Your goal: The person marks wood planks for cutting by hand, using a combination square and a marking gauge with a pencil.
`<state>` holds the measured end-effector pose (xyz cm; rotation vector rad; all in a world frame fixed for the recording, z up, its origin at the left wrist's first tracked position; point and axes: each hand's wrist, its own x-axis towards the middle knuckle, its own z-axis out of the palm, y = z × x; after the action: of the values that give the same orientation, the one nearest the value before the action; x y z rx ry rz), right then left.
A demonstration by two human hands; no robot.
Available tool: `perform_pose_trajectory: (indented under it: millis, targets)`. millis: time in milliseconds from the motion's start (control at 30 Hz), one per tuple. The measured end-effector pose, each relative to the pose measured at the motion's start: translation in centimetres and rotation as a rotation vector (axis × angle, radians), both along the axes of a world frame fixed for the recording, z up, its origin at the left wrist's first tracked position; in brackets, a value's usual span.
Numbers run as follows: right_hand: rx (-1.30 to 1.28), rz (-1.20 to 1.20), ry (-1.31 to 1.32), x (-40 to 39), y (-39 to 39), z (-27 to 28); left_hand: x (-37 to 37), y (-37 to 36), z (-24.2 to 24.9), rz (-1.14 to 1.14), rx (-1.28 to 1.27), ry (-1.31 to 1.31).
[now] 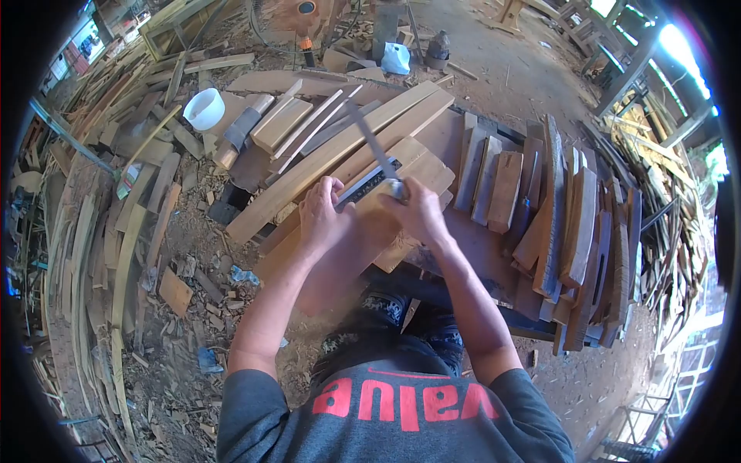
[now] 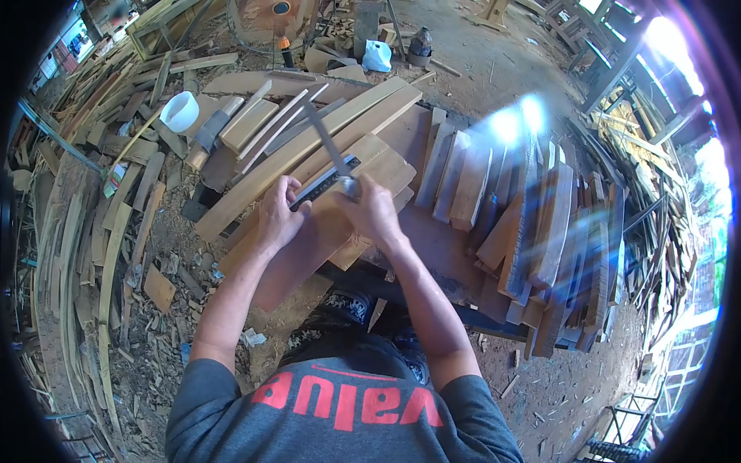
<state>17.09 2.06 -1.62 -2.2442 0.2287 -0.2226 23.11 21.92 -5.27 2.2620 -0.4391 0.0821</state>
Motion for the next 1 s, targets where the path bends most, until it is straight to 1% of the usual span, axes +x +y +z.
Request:
perform_pose_trajectory:
  millis: [33,100,167,267,300,367,567,633,700,767,800,833,900,933,967,1000]
  targets:
    - [0.085,-0.038,-0.005,-0.5,-1.1,0.1,0.0,0.0,-0.1,0.002,-0.002,0.0]
    - [0.067,-0.081,0.042,-1.2,-3.3,0.4,0.0,-0.1,-0.5,0.014,-0.007,-0.055]
    - [0.088,-0.12,0.017,-2.0,-5.4,0.2,-0.1,-0.1,-0.6,0.018,-0.011,-0.06]
    - [0.299,-0.139,0.092,-2.4,-8.9,-1.6,-0.1,-0.1,-0.6,0.022,-0.014,-0.062]
    - [0.299,-0.138,0.095,-2.6,-9.4,-1.3,-0.1,-0.1,-0.5,0.021,-0.014,-0.058]
    - [0.524,-0.063,0.093,-2.7,-10.2,-1.2,-0.2,-0.2,-0.2,0.024,-0.014,-0.054]
    - [0.482,-0.032,0.095,-2.6,-10.0,-1.0,-0.4,-0.4,0.3,0.015,-0.015,-0.034]
    - [0.575,-0.041,0.003,-2.6,-10.1,-1.3,-0.4,-0.5,0.2,0.021,-0.024,-0.054]
    - [0.615,-0.053,0.002,-2.7,-10.3,-1.0,-0.5,-0.7,0.5,0.013,-0.026,-0.061]
    - [0.542,-0.098,0.033,-2.8,-10.0,0.0,-0.5,-0.7,0.8,0.021,-0.035,-0.058]
    - [0.417,-0.098,0.096,-2.8,-9.8,1.4,-0.5,-0.8,0.9,0.017,-0.051,-0.081]
    - [0.415,-0.101,0.094,-2.6,-9.8,0.9,-0.5,-0.9,0.9,0.014,-0.053,-0.083]
    - [-0.003,0.021,-0.29,-2.1,-9.5,-0.3,-0.5,-0.8,0.9,0.032,-0.065,-0.051]
    - [-0.054,0.015,-0.182,-2.3,-9.2,0.1,-0.5,-0.8,1.0,0.029,-0.05,-0.035]
    - [-0.056,0.017,-0.181,-2.3,-8.9,-0.1,-0.5,-0.8,1.0,0.031,-0.052,-0.034]
    - [-0.112,0.021,-0.145,-2.2,-8.6,-0.2,-0.5,-0.9,1.0,0.026,-0.064,-0.034]
